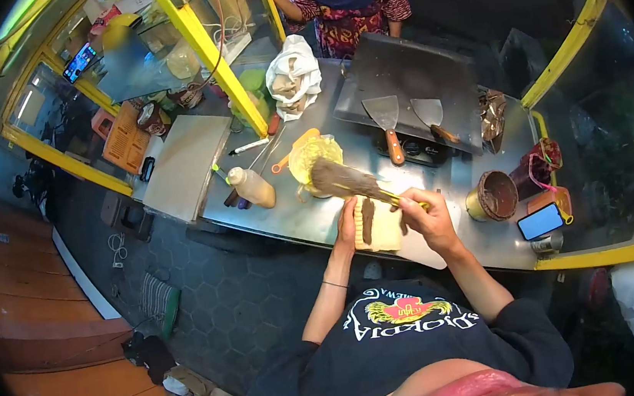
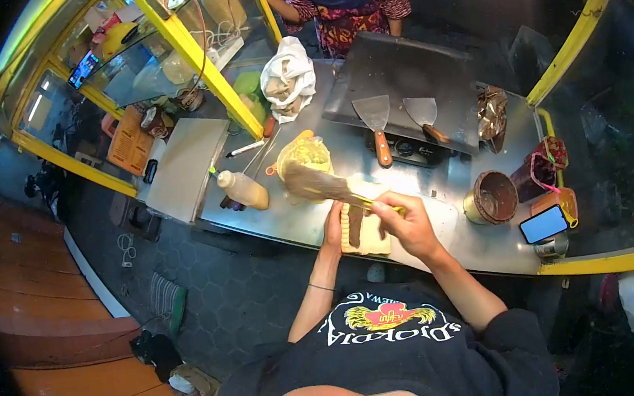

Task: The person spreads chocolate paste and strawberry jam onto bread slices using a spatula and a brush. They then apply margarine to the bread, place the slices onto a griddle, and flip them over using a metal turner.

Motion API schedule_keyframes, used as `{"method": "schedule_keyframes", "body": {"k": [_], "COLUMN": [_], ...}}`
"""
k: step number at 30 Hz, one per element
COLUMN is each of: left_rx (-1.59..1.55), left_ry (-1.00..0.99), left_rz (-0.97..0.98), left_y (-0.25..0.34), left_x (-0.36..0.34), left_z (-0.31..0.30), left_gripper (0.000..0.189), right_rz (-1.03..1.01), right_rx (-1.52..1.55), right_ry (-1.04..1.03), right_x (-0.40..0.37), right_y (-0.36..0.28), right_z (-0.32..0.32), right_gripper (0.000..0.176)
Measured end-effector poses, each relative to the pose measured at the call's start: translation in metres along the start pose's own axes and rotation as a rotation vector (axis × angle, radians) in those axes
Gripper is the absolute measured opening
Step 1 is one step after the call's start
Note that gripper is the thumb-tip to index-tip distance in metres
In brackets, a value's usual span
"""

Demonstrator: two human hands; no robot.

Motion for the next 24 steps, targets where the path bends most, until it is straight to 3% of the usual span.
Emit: {"method": "schedule_keyframes", "body": {"k": [2,3,4,5,6,7,14,16,20,24], "left_rx": [-0.145,-0.103,-0.117,-0.149,-0.143,-0.025,0.124,0.346,1.051,1.036], "left_ry": [0.022,0.051,-0.044,-0.123,-0.046,-0.018,-0.088,-0.008,0.188,0.198], "left_rz": [-0.063,0.034,0.044,-0.152,-0.167,-0.015,0.123,0.114,0.352,0.355], "left_y": [-0.004,-0.024,-0.007,-0.004,-0.015,0.004,0.018,0.031,0.024,0.031], "left_x": [0.005,0.029,0.020,-0.001,0.011,0.005,-0.008,-0.025,-0.015,-0.014], "left_z": [-0.004,-0.043,-0.015,0.010,-0.013,0.004,0.036,0.070,0.063,0.066], "left_gripper": [0.048,0.048,0.048,0.048,0.049,0.050,0.053,0.054,0.049,0.048], "right_rz": [0.066,0.132,0.205,0.230,0.190,0.198,0.134,0.067,0.010,-0.023], "right_rx": [-0.212,-0.248,-0.286,-0.356,-0.412,-0.391,-0.592,-0.701,-0.768,-0.680], "right_ry": [0.118,0.156,0.194,0.207,0.204,0.188,0.180,0.100,0.034,0.038], "right_x": [-0.028,-0.046,-0.057,-0.078,-0.072,-0.072,-0.064,-0.057,-0.040,-0.039], "right_y": [0.031,0.044,0.052,0.052,0.054,0.060,0.074,0.068,0.048,0.046], "right_z": [-0.042,-0.062,-0.081,-0.092,-0.094,-0.095,-0.075,-0.064,-0.041,-0.040], "right_gripper": [0.030,0.028,0.027,0.027,0.027,0.027,0.024,0.022,0.021,0.023]}}
Point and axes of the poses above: each hand's wrist, its own x-axis towards the middle knuckle, its own z-axis out of the palm, y = z × x, the point moved 7 cm from there along x, towards the middle knuckle, and after that the axes turned 12 degrees about -z, right-handed, at the moved point
